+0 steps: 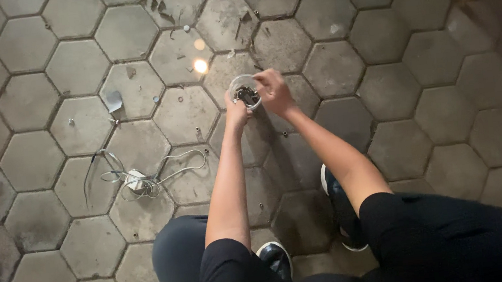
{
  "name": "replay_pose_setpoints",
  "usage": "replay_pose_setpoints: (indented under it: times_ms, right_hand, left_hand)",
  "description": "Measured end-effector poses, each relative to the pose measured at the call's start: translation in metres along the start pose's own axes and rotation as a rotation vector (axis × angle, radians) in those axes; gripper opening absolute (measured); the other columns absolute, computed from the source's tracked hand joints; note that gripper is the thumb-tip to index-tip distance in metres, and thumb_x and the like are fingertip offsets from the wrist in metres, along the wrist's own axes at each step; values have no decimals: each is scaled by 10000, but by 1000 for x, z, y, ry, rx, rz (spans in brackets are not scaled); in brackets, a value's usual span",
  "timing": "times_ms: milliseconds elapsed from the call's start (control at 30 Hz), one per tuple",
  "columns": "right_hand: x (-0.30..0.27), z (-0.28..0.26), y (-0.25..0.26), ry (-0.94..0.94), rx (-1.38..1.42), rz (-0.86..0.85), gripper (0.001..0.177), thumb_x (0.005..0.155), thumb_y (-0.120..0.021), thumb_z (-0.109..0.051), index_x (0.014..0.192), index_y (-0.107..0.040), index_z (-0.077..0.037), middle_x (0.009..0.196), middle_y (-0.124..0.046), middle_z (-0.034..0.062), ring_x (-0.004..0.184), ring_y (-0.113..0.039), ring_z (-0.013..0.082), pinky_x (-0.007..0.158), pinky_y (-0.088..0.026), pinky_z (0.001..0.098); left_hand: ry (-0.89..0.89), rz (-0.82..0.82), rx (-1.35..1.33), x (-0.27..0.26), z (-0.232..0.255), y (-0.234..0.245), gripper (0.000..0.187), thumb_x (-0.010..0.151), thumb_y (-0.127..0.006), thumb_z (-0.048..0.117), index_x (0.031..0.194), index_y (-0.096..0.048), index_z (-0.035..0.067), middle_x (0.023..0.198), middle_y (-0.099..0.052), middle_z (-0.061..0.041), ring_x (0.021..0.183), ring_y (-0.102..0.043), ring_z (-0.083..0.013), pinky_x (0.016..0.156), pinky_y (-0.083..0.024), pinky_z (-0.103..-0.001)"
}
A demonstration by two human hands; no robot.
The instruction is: The person sorts metal hardware into a plastic cup.
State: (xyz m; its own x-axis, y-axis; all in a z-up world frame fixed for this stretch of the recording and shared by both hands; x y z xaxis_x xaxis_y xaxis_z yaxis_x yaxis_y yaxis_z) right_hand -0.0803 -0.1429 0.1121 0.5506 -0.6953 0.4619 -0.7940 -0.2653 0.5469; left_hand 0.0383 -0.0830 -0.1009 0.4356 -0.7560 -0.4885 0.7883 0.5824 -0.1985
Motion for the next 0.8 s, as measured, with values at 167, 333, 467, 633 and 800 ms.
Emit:
replay_pose_setpoints:
  times_ms: [167, 333, 467, 633, 800]
  right_hand:
    - [-73, 95, 8, -359, -80, 73, 256, 946, -622, -146, 1194, -667, -102, 1137, -638, 116, 986, -650, 290, 879, -529, 397]
    - [-138, 107, 30, -539, -520, -137, 457, 863, -720, -219, 1310, -640, -163, 1372, -544, 90, 1240, -496, 377, 1012, -406, 565]
    - [-182, 117, 25, -658, -636, -300, 525, 874, -729, -244, 1378, -595, -186, 1503, -431, 71, 1314, -406, 377, 1023, -356, 608]
    - [-190, 128, 31, -649, -625, -225, 308, 924, -730, -255, 1222, -686, -193, 1329, -540, 65, 1245, -503, 331, 1044, -408, 549]
    - [-181, 105, 42, -673, -676, -175, 124, 906, -731, -252, 969, -723, -145, 1099, -628, 71, 1096, -588, 336, 924, -448, 537]
  left_hand:
    - [93, -18, 56, -12, -5, -1, 674, 929, -352, 60, 1555, -188, 248, 748, -589, -113, 512, -567, -176, 408, -434, -320]
    - [120, -27, -18, -8, -7, -6, 726, 920, -358, 48, 1565, -123, 287, 729, -582, -108, 493, -545, -165, 406, -423, -315]
    - [141, -47, 22, -30, 8, -10, 670, 876, -349, 29, 1506, -288, 248, 736, -577, -130, 465, -544, -197, 378, -427, -339]
    - [109, -114, 300, -34, 30, -28, 568, 876, -425, 39, 1425, -445, 181, 834, -665, -140, 498, -624, -219, 373, -471, -371]
    - [270, -208, 296, -52, 13, -49, 615, 867, -426, 47, 1454, -440, 230, 770, -622, -101, 469, -591, -199, 388, -536, -397]
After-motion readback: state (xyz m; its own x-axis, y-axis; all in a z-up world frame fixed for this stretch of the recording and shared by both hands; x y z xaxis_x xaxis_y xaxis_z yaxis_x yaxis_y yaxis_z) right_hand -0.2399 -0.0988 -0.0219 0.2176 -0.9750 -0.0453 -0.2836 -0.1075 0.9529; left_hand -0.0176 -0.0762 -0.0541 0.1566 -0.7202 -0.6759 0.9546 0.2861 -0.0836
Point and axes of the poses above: each hand's wrist, its own x-axis towards the middle knuckle, its own y-axis out of the back of the hand, z = x × y, the point moved 10 cm from there along x, towards the middle knuckle
